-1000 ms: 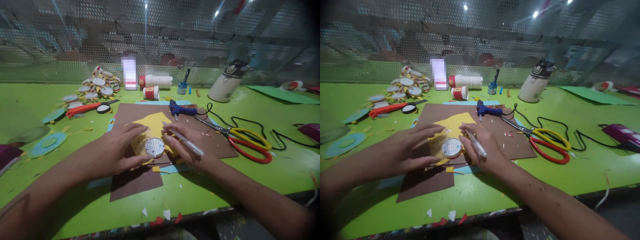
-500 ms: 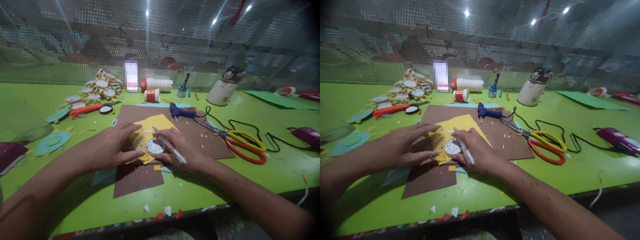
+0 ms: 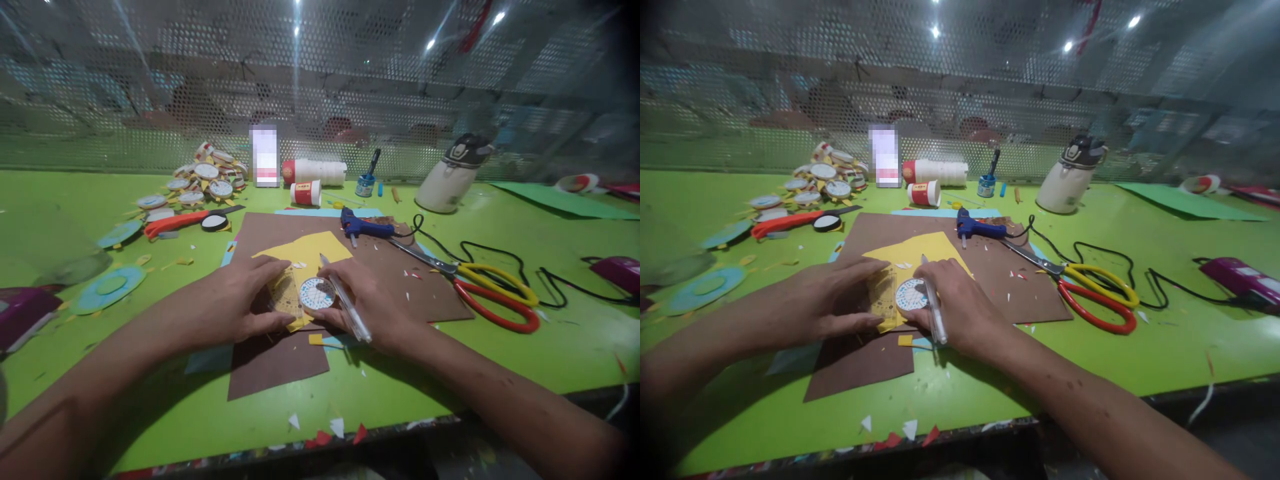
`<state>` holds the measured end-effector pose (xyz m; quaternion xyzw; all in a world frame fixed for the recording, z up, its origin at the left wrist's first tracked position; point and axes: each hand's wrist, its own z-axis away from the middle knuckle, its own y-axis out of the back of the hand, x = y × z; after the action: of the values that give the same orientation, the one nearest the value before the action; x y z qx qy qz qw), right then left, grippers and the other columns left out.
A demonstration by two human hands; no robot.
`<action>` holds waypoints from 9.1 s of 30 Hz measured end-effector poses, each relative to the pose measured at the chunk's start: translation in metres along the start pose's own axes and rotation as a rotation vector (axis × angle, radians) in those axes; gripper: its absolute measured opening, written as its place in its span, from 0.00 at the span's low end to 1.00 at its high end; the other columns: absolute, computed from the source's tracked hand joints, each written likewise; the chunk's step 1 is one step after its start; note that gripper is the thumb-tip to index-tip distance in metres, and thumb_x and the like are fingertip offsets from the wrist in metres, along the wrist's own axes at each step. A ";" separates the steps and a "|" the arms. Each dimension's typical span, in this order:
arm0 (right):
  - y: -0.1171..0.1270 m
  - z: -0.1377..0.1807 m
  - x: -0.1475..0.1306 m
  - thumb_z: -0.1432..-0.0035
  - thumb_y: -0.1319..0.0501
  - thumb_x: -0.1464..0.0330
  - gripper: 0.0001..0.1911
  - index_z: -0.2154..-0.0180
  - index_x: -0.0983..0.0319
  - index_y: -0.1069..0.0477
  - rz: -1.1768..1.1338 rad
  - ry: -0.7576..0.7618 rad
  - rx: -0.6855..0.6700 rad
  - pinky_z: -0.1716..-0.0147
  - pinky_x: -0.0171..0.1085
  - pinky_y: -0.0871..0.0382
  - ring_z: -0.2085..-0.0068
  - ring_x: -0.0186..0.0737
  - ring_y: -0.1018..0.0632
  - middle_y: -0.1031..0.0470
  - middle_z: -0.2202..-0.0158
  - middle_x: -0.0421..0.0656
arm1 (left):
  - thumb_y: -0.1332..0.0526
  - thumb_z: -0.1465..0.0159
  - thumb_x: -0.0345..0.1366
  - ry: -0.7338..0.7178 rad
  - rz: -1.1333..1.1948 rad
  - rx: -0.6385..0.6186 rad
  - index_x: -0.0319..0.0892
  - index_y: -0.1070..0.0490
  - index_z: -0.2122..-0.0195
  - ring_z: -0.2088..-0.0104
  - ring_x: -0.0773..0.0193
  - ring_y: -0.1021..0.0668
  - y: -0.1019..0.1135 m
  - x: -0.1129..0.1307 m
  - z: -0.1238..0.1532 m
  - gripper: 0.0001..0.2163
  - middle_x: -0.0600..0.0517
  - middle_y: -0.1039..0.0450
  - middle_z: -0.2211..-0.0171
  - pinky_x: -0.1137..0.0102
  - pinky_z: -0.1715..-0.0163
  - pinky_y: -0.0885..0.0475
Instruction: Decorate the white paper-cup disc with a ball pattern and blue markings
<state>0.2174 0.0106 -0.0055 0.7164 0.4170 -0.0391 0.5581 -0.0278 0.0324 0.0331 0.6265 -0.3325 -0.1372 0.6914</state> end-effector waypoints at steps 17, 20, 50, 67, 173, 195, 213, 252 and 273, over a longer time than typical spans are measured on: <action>0.021 -0.006 -0.004 0.45 0.31 0.64 0.24 0.48 0.61 0.30 -0.111 0.026 -0.159 0.56 0.43 0.29 0.55 0.47 0.22 0.23 0.54 0.49 | 0.39 0.36 0.51 -0.152 -0.036 0.046 0.43 0.33 0.40 0.47 0.48 0.25 -0.007 0.012 -0.002 0.26 0.43 0.30 0.43 0.58 0.48 0.28; 0.029 -0.004 -0.012 0.45 0.31 0.67 0.22 0.49 0.61 0.29 -0.070 -0.018 -0.112 0.55 0.43 0.27 0.54 0.48 0.21 0.22 0.53 0.48 | 0.41 0.34 0.52 -0.141 -0.040 0.048 0.43 0.33 0.41 0.49 0.49 0.24 -0.008 0.013 -0.001 0.25 0.42 0.31 0.43 0.59 0.52 0.26; 0.010 -0.002 -0.027 0.38 0.42 0.66 0.07 0.68 0.60 0.28 -0.266 -0.228 0.147 0.71 0.37 0.29 0.72 0.38 0.22 0.22 0.73 0.41 | 0.43 0.32 0.51 -0.199 -0.033 0.060 0.43 0.30 0.45 0.53 0.49 0.23 -0.011 0.015 -0.003 0.21 0.40 0.29 0.48 0.58 0.55 0.26; 0.004 -0.001 -0.025 0.37 0.41 0.64 0.08 0.67 0.60 0.28 -0.378 -0.281 0.102 0.69 0.37 0.25 0.69 0.40 0.20 0.23 0.73 0.41 | 0.43 0.33 0.52 -0.186 -0.022 0.072 0.43 0.30 0.45 0.53 0.49 0.23 -0.010 0.015 -0.002 0.22 0.40 0.29 0.48 0.59 0.56 0.25; 0.017 -0.003 -0.008 0.48 0.29 0.65 0.25 0.49 0.59 0.31 -0.272 -0.008 -0.055 0.55 0.44 0.28 0.54 0.47 0.22 0.24 0.51 0.49 | 0.42 0.39 0.50 0.209 -0.183 0.101 0.37 0.48 0.31 0.39 0.32 0.32 0.013 -0.032 0.003 0.37 0.29 0.44 0.34 0.44 0.46 0.33; 0.040 -0.003 -0.024 0.45 0.32 0.67 0.25 0.46 0.56 0.33 -0.133 -0.034 0.021 0.58 0.43 0.25 0.58 0.45 0.20 0.22 0.54 0.46 | 0.31 0.41 0.50 0.250 1.296 0.012 0.45 0.31 0.42 0.65 0.58 0.20 -0.015 0.013 -0.006 0.28 0.44 0.22 0.59 0.65 0.68 0.25; 0.014 -0.016 0.043 0.39 0.39 0.69 0.22 0.44 0.66 0.32 0.297 -0.044 0.166 0.50 0.54 0.31 0.48 0.56 0.28 0.25 0.47 0.55 | 0.33 0.39 0.48 0.182 1.211 0.103 0.43 0.26 0.48 0.66 0.61 0.21 -0.021 0.001 -0.008 0.21 0.44 0.20 0.60 0.70 0.70 0.27; 0.007 -0.004 -0.015 0.52 0.31 0.65 0.28 0.49 0.61 0.34 -0.885 -0.308 0.110 0.73 0.36 0.30 0.72 0.33 0.27 0.31 0.70 0.36 | 0.38 0.35 0.47 -0.113 0.792 0.279 0.46 0.37 0.37 0.52 0.51 0.21 -0.035 0.003 -0.009 0.27 0.42 0.26 0.45 0.58 0.53 0.24; 0.002 -0.004 -0.034 0.57 0.27 0.62 0.29 0.53 0.62 0.30 -1.010 -0.408 0.120 0.76 0.33 0.31 0.76 0.31 0.27 0.30 0.75 0.33 | 0.38 0.35 0.41 -0.235 -0.004 0.700 0.51 0.44 0.35 0.44 0.49 0.24 -0.053 0.007 -0.010 0.28 0.45 0.28 0.42 0.59 0.48 0.25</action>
<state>0.1947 -0.0052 0.0153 0.4358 0.5891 -0.4642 0.4976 -0.0042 0.0270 -0.0161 0.8059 -0.4351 -0.0876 0.3918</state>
